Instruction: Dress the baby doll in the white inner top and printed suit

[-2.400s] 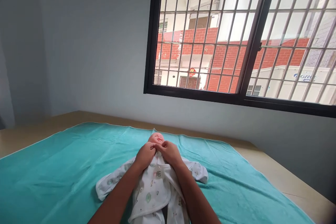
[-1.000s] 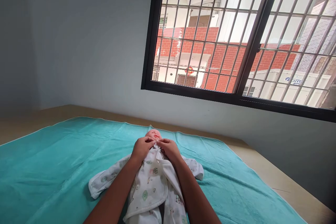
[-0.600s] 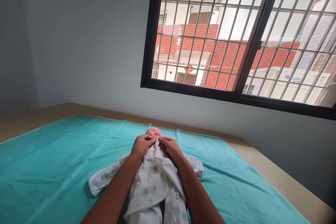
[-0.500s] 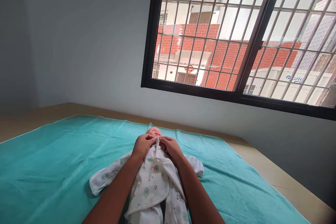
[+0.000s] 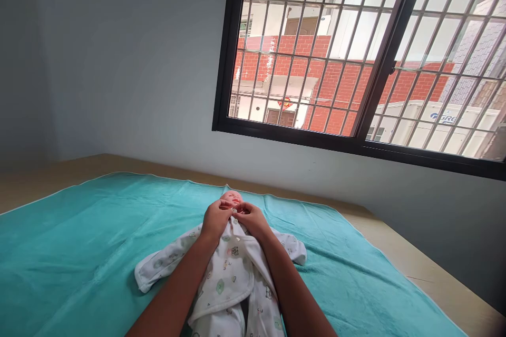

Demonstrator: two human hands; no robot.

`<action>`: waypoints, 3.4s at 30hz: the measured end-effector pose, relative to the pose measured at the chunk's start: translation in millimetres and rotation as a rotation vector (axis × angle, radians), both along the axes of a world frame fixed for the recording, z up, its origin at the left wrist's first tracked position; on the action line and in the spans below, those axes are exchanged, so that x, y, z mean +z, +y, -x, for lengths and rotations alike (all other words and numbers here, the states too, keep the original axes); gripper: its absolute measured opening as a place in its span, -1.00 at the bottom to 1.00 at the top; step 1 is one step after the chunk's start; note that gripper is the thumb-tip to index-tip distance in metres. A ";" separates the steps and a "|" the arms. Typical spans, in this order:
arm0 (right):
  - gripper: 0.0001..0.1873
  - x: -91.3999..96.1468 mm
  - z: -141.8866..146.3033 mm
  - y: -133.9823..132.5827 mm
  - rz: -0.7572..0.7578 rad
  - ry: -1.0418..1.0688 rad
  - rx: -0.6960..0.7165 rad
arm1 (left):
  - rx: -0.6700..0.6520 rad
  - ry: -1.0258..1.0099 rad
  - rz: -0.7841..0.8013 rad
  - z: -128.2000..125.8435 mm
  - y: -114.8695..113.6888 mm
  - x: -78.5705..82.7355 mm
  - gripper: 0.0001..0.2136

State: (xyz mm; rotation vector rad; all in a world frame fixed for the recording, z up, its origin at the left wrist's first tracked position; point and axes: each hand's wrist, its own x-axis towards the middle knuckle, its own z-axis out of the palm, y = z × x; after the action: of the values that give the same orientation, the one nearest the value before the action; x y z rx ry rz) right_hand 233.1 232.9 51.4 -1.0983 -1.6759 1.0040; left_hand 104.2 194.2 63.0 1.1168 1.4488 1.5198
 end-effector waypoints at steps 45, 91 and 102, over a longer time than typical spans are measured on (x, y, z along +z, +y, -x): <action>-0.75 -12.6 -2.9 0.3 -0.183 0.019 -0.013 | -0.129 -0.208 -0.065 7.7 1.8 -11.1 -0.77; -0.76 -26.6 -13.3 8.4 -0.322 0.079 0.011 | -0.108 0.601 -0.083 12.3 4.5 -8.8 -0.79; -0.75 -24.9 -13.3 6.3 -0.265 0.077 0.021 | -0.070 0.653 -0.026 11.8 7.2 -11.6 -0.86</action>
State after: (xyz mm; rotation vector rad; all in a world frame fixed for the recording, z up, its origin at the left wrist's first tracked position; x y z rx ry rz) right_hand 246.4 239.2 26.5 -0.8597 -1.7045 0.7994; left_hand 92.4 201.4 51.5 1.7652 1.7804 1.1711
